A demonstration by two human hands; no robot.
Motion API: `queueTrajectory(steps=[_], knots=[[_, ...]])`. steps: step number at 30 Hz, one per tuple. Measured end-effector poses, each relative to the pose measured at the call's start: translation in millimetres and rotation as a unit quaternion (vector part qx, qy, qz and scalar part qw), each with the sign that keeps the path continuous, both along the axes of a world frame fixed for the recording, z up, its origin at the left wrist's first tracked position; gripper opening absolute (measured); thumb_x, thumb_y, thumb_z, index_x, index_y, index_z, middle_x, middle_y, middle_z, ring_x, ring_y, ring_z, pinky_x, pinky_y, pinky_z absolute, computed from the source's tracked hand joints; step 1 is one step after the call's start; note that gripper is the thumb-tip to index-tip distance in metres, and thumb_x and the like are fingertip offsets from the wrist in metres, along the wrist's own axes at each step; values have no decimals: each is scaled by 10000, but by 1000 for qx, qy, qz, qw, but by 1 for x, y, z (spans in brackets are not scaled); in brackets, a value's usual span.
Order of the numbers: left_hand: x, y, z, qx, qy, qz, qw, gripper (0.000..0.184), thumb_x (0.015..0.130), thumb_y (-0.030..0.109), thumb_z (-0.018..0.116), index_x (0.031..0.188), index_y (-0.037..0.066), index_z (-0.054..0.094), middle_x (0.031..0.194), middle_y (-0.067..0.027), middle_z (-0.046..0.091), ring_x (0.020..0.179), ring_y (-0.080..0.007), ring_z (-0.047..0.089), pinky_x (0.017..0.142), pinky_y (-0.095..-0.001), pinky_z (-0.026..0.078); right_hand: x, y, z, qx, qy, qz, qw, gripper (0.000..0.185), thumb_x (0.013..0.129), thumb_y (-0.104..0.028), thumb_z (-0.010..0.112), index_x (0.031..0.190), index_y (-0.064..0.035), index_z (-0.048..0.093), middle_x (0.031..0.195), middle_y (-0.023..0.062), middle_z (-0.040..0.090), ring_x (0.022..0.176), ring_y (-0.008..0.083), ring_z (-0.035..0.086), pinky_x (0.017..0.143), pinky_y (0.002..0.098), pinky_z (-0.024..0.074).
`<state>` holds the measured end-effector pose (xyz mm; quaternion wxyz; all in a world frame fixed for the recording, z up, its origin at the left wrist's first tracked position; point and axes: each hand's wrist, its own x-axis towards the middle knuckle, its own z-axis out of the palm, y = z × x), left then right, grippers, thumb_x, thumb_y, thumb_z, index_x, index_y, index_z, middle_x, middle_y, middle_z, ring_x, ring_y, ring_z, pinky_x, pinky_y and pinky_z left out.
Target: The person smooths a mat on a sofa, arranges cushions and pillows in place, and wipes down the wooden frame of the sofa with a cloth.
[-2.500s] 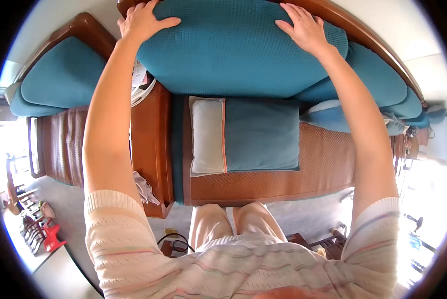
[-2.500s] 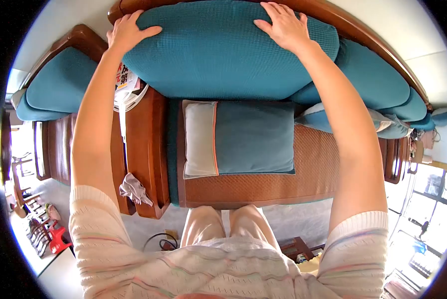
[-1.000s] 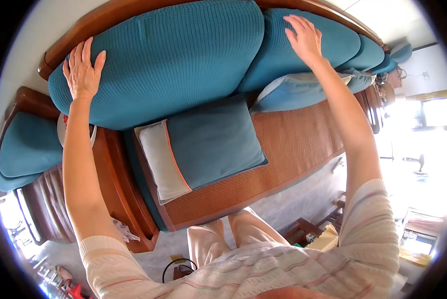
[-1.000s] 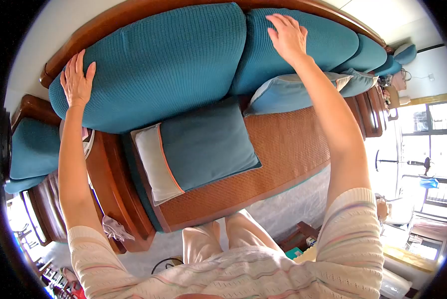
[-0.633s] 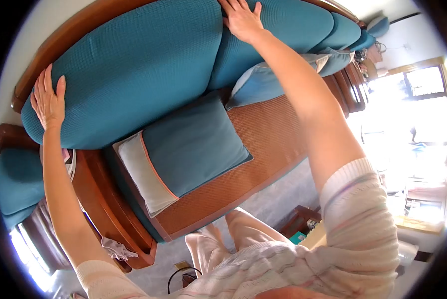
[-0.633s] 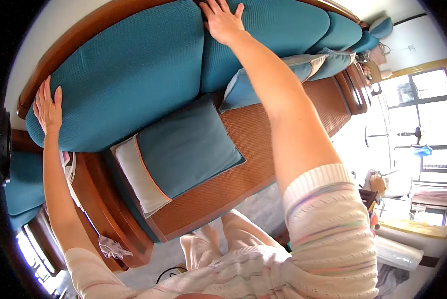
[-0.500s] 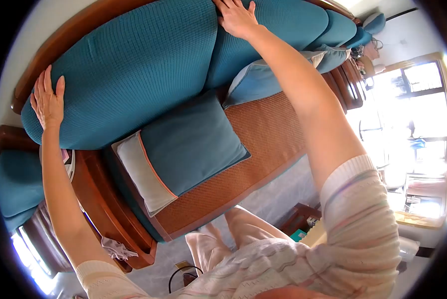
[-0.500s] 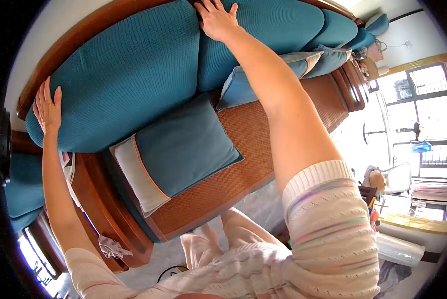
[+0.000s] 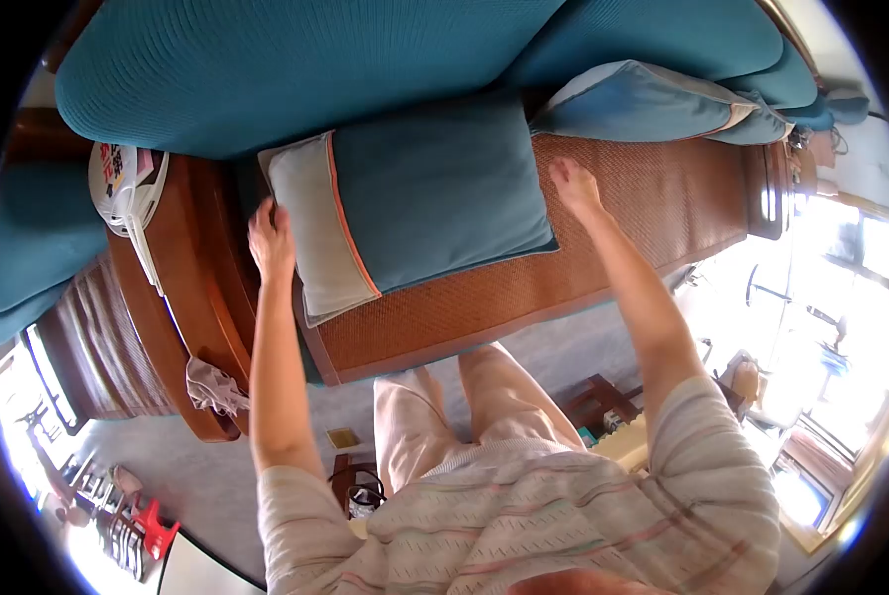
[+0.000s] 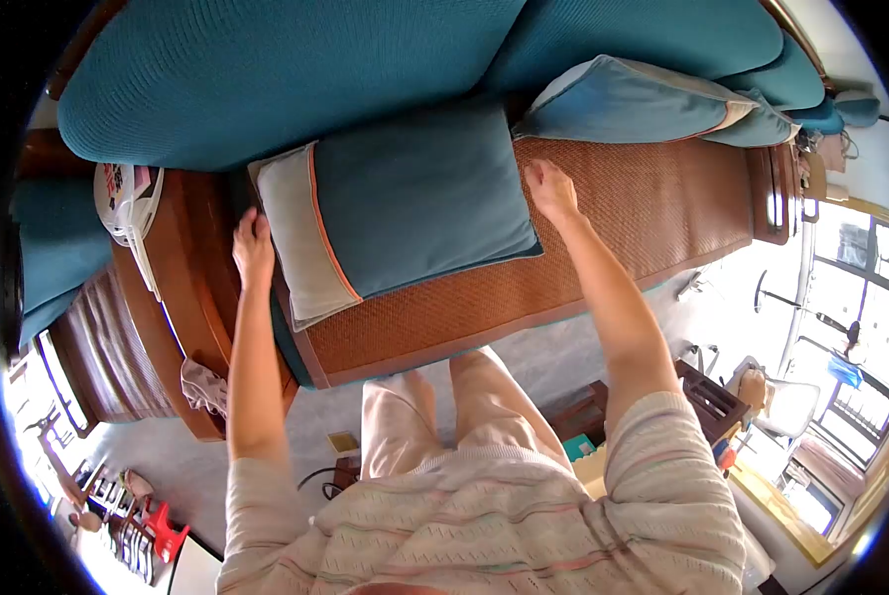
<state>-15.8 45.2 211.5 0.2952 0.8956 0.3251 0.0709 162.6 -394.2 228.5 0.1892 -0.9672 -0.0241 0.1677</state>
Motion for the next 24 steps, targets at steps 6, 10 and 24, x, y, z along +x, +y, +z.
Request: queueTrajectory(steps=[6,10,24], knots=[[-92,-51,-88,-253,143,297,909,659,851,565,305,1073,-3,552,1053,-211,561,994,-321,524,849,-379,390,-40,4,-71,-64,95,-187,976,610,879,-527,217,1149,-53,489,1124,203,528,1018,366,508,850,448,406],[-114,-65,-76,-229,119,310,915,646,857,545,337,937,-32,615,902,-212,611,866,-329,579,758,-385,437,-64,5,-91,-85,112,-262,955,653,878,-536,217,988,-8,585,1023,232,568,940,386,540,809,466,426],[-97,21,-86,-247,138,190,940,748,801,612,392,1066,-73,536,1011,-241,548,919,-349,521,805,-372,390,-26,-22,-83,191,155,-349,904,497,838,-504,425,887,-36,584,652,55,501,559,127,432,515,287,367]])
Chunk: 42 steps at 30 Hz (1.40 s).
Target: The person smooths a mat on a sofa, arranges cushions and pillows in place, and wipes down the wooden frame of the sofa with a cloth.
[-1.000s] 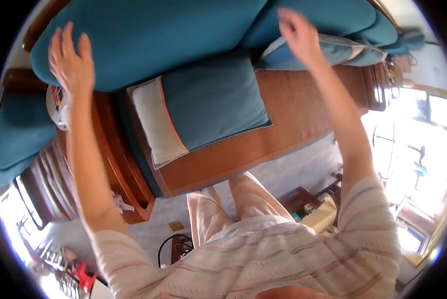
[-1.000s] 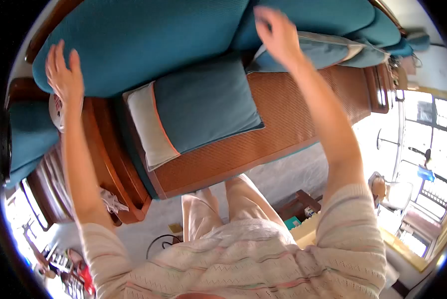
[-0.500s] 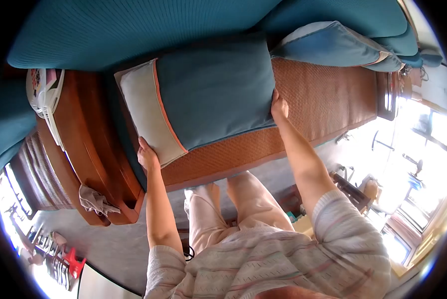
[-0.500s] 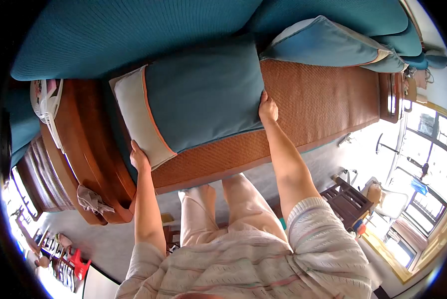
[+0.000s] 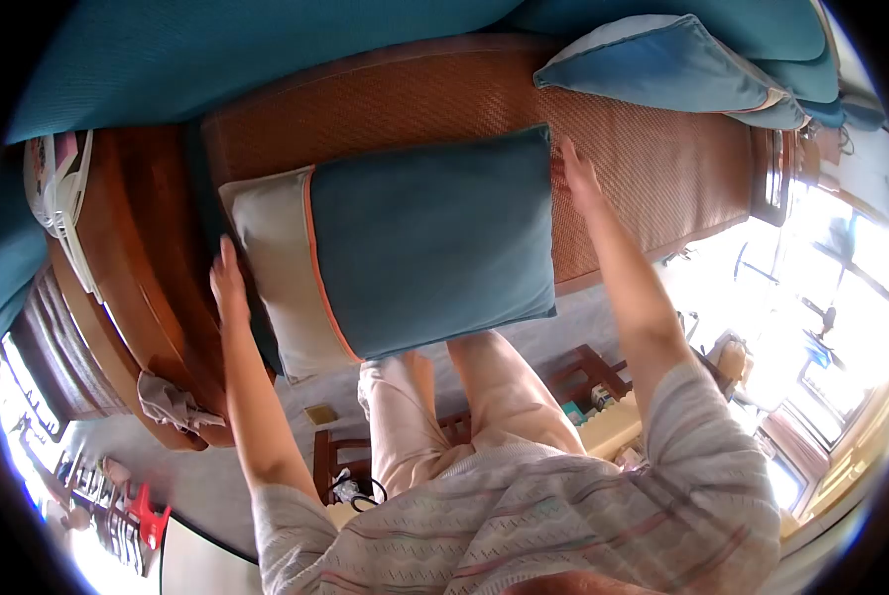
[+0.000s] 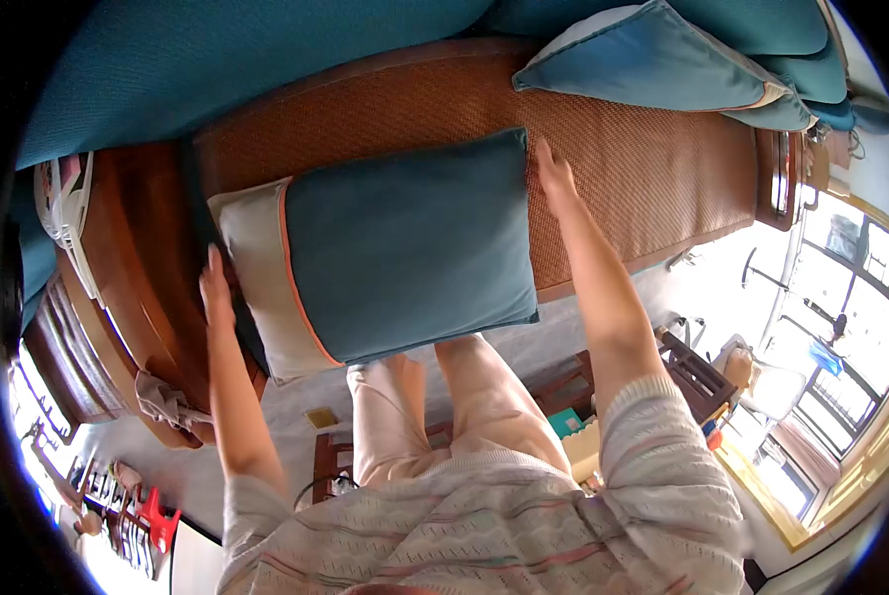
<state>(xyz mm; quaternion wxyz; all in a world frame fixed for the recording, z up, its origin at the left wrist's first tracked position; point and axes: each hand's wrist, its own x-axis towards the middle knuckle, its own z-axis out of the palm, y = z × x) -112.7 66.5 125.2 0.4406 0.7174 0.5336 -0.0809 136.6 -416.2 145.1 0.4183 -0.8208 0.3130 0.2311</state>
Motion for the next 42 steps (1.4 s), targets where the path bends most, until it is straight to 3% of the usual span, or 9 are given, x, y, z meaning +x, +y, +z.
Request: queueTrajectory(steps=[6,10,14,17,20,28,32,38,42], knots=[[94,16,-48,-87,-33,81,992,532,736,358,636,1063,-53,553,1031,-181,564,935,-253,522,823,-323,389,66,35,-67,-118,9,198,973,540,759,-432,579,1070,8,544,1067,177,560,1006,268,540,797,341,450],[79,15,-69,-38,-47,93,994,474,748,291,637,1052,-63,557,1065,-199,562,968,-265,527,834,-326,393,52,9,-85,-180,23,13,983,450,780,-396,565,981,6,592,937,188,602,862,315,584,761,372,463],[89,8,-47,-27,-5,170,985,480,772,284,616,1063,-90,540,1059,-192,573,970,-263,527,854,-324,386,42,19,-67,-121,-48,2,991,433,790,-395,569,943,8,609,875,187,610,779,301,582,703,388,457],[84,7,-13,-42,-31,124,991,486,783,279,619,1090,-86,528,1058,-161,577,960,-228,531,845,-303,393,35,19,-30,-93,-78,15,993,410,809,-378,557,932,9,614,871,182,609,770,279,579,710,364,450],[64,22,10,-157,-244,192,937,409,800,248,616,1061,-62,557,1019,-115,592,933,-186,537,826,-281,405,27,24,39,-39,-105,28,993,373,841,-384,534,849,-20,614,763,88,593,684,191,528,705,315,426],[89,67,186,-155,-393,199,884,245,824,199,595,969,0,595,899,-43,591,816,-129,548,723,-255,437,65,66,205,167,-236,82,954,324,835,-357,558,755,-44,576,625,-7,467,594,81,410,545,220,338],[99,90,209,-137,-424,187,875,265,836,203,578,1000,-4,585,933,-49,586,843,-134,546,738,-264,437,82,99,228,146,-323,121,927,331,845,-340,546,718,-37,585,588,-36,437,562,46,377,493,213,290],[104,60,267,-63,-468,175,864,327,815,202,604,1042,-30,576,978,-87,594,869,-145,553,774,-269,434,51,77,216,26,-233,276,932,339,857,-318,511,794,1,605,623,47,535,589,113,471,537,268,382],[120,10,340,-5,-505,64,861,248,806,211,617,945,6,623,876,-41,601,797,-100,536,693,-227,425,9,86,262,171,-132,355,909,275,828,-259,564,961,-19,576,780,80,598,686,135,528,642,278,431]])
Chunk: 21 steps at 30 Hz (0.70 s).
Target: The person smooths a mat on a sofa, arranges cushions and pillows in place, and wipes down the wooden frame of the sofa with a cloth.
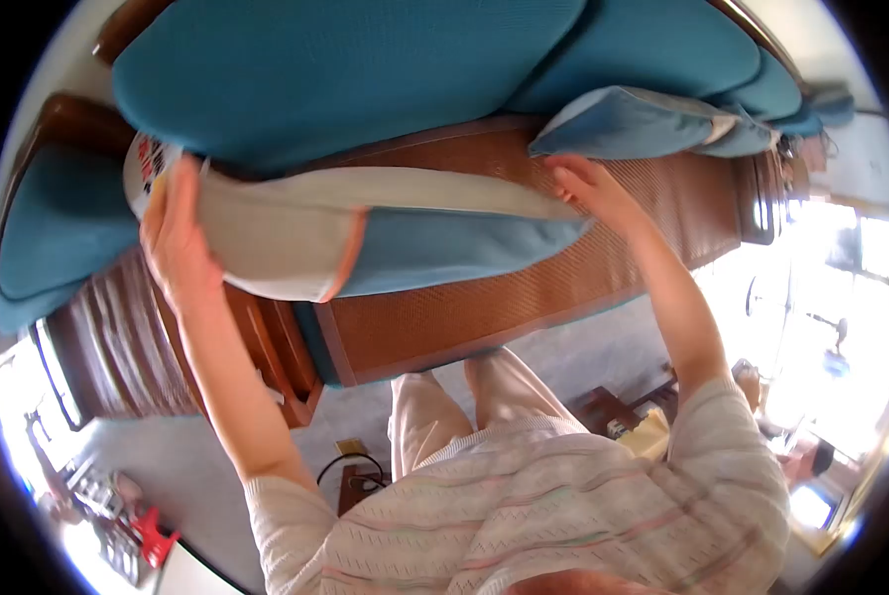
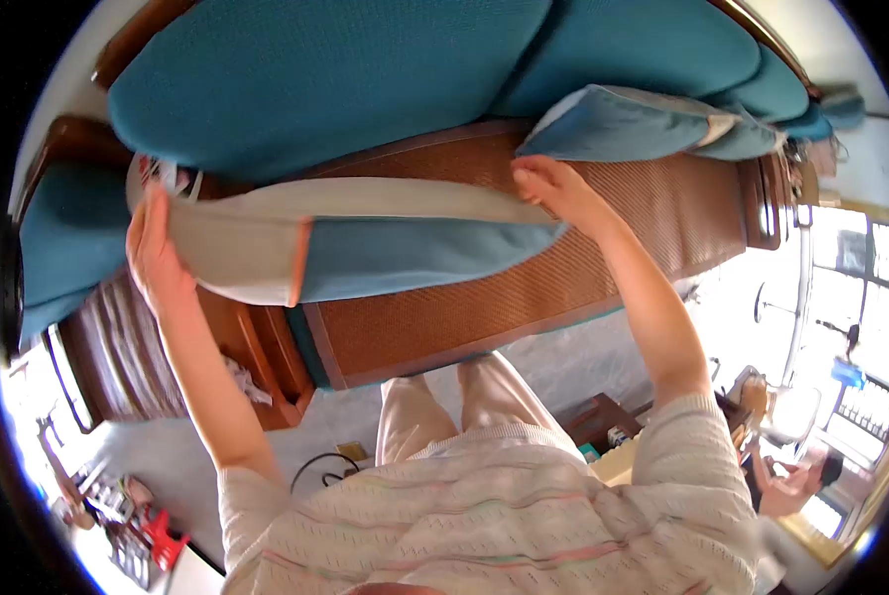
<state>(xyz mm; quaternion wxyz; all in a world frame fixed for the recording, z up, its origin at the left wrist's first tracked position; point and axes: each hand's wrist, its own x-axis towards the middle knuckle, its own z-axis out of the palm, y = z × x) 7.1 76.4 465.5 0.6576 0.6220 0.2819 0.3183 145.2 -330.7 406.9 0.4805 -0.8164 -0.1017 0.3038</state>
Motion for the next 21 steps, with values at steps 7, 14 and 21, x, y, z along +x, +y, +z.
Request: queueTrajectory(steps=[7,14,21], knots=[[57,-109,121,405,100,-329,847,254,800,290,576,732,51,628,583,-34,555,545,-151,504,517,-296,403,-82,103,64,89,-56,157,982,470,658,-192,747,1051,-28,549,878,100,610,824,110,540,754,271,455],[75,-253,29,530,114,-558,628,134,719,152,549,736,106,674,772,-70,644,792,-219,620,706,-373,472,-159,54,-38,154,6,30,988,283,783,-158,639,1028,-62,536,917,13,584,829,93,549,666,235,454],[-72,-251,-207,445,190,-484,730,422,768,300,566,1157,153,492,1247,-80,380,1240,-270,245,927,-544,239,-223,-47,-186,-106,428,-192,877,166,766,-168,629,908,-91,597,779,-12,606,702,120,580,537,251,443]])
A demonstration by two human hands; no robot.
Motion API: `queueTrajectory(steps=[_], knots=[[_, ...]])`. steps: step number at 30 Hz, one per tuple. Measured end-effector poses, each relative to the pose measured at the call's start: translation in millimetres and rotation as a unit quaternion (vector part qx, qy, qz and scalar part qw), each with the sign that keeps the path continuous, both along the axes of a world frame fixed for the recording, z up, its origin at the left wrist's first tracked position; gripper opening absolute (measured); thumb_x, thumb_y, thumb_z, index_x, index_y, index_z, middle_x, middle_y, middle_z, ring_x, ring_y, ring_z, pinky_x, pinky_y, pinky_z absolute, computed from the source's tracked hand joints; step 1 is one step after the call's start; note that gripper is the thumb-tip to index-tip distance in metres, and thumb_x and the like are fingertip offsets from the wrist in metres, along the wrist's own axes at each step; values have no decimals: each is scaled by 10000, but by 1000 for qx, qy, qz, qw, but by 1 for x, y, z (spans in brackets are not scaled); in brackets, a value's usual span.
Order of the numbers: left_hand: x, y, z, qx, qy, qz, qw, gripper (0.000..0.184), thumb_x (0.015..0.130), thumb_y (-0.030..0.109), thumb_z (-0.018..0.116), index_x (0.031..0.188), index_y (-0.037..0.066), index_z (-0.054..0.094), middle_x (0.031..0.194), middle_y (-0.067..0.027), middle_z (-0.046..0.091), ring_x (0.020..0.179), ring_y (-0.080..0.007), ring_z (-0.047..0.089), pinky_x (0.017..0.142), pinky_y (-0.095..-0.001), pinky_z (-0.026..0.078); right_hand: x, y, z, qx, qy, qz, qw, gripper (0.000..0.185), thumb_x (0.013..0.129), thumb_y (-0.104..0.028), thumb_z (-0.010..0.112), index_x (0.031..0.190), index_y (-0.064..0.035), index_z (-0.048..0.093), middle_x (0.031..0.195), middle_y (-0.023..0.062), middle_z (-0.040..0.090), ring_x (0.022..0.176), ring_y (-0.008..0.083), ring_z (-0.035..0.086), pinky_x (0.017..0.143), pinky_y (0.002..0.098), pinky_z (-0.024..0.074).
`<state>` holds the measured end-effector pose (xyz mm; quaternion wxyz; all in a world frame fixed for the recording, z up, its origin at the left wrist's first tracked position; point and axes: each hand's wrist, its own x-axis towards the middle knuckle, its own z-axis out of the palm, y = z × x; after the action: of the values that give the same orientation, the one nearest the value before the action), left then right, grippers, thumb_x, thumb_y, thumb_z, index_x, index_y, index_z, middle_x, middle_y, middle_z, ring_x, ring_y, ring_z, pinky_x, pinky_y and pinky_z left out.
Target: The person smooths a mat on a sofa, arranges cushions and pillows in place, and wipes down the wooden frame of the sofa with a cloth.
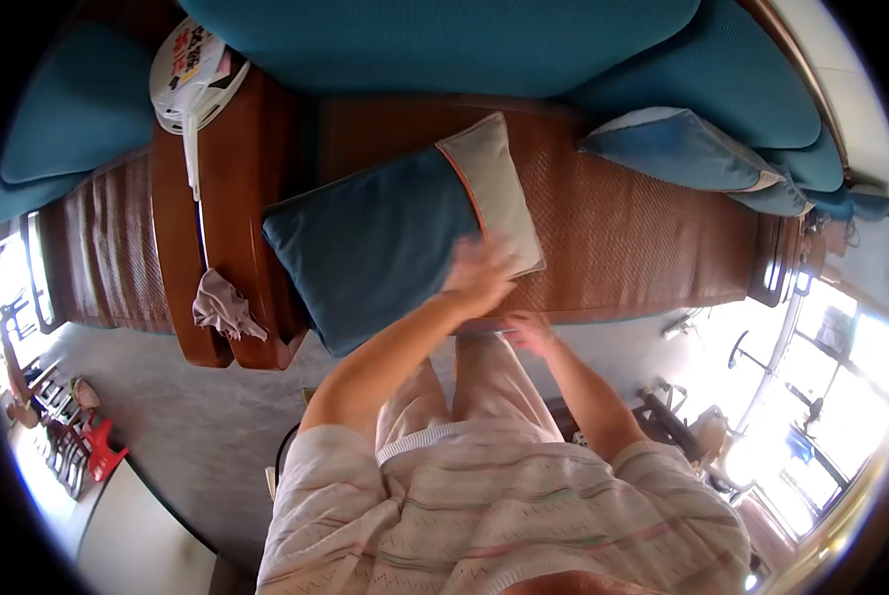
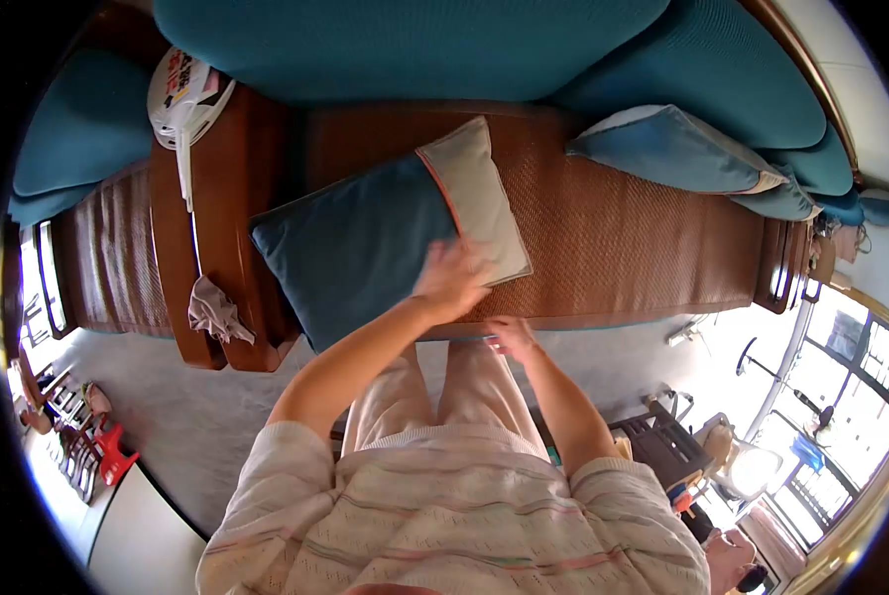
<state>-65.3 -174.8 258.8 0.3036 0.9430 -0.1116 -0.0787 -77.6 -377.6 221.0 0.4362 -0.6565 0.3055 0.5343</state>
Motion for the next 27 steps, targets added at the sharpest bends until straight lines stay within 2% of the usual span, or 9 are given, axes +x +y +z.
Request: queueTrajectory(steps=[1,3,4,5,10,16,22,23,27], knots=[[-8,28,11,59,130,38,989,465,752,303,577,1172,133,471,1289,-91,341,1252,-274,234,935,-533,239,3,-19,-9,-77,-23,62,995,138,760,-162,628,880,-95,616,741,-13,613,665,125,583,521,266,446],[-52,72,-24,129,38,102,986,474,756,287,566,1181,117,443,1301,-105,331,1243,-283,263,951,-509,237,23,-53,-45,-50,-211,-34,976,118,768,-168,588,838,-91,643,696,53,640,612,208,608,525,345,472],[-58,94,-13,145,64,123,980,456,775,281,546,1186,117,435,1313,-110,323,1242,-287,271,957,-502,236,56,-43,-33,-172,-367,268,874,183,788,-227,555,859,-80,636,747,128,640,674,274,621,603,384,483],[-65,113,-19,175,45,169,969,434,792,283,525,1185,122,435,1317,-112,324,1241,-293,273,958,-503,235,83,-14,-7,-193,-469,268,819,253,812,-277,520,867,-54,625,768,170,625,716,320,616,646,392,481],[-63,198,-74,257,21,411,874,427,877,372,392,1235,138,419,1347,-115,311,1251,-292,271,964,-503,230,208,87,-39,-82,-520,242,815,405,850,-361,483,1099,-47,543,1068,156,579,997,285,554,826,360,431],[-67,201,-93,230,-20,493,839,438,897,406,346,1227,133,440,1315,-113,367,1221,-285,321,961,-477,240,262,170,-94,-69,-389,130,910,588,799,-425,551,1145,47,483,1138,229,512,1051,324,504,851,378,411],[-77,194,-88,160,-63,441,881,382,888,350,403,1187,122,469,1260,-104,430,1147,-296,397,930,-449,283,242,97,-93,-38,-329,113,937,609,762,-364,636,1158,69,471,1059,192,558,963,267,547,781,333,448],[-73,199,-89,189,-58,457,867,459,854,391,463,1203,93,457,1247,-132,435,1140,-313,398,925,-444,305,240,73,-99,-38,-295,104,949,593,758,-347,649,1147,68,481,1052,175,564,949,254,549,778,323,449],[-49,230,-119,-79,174,668,719,728,722,526,588,1223,21,434,1223,-193,446,1129,-340,422,917,-397,355,232,38,-104,-36,-256,-51,965,538,753,-338,661,1102,47,521,1066,156,557,928,235,547,789,301,440]])
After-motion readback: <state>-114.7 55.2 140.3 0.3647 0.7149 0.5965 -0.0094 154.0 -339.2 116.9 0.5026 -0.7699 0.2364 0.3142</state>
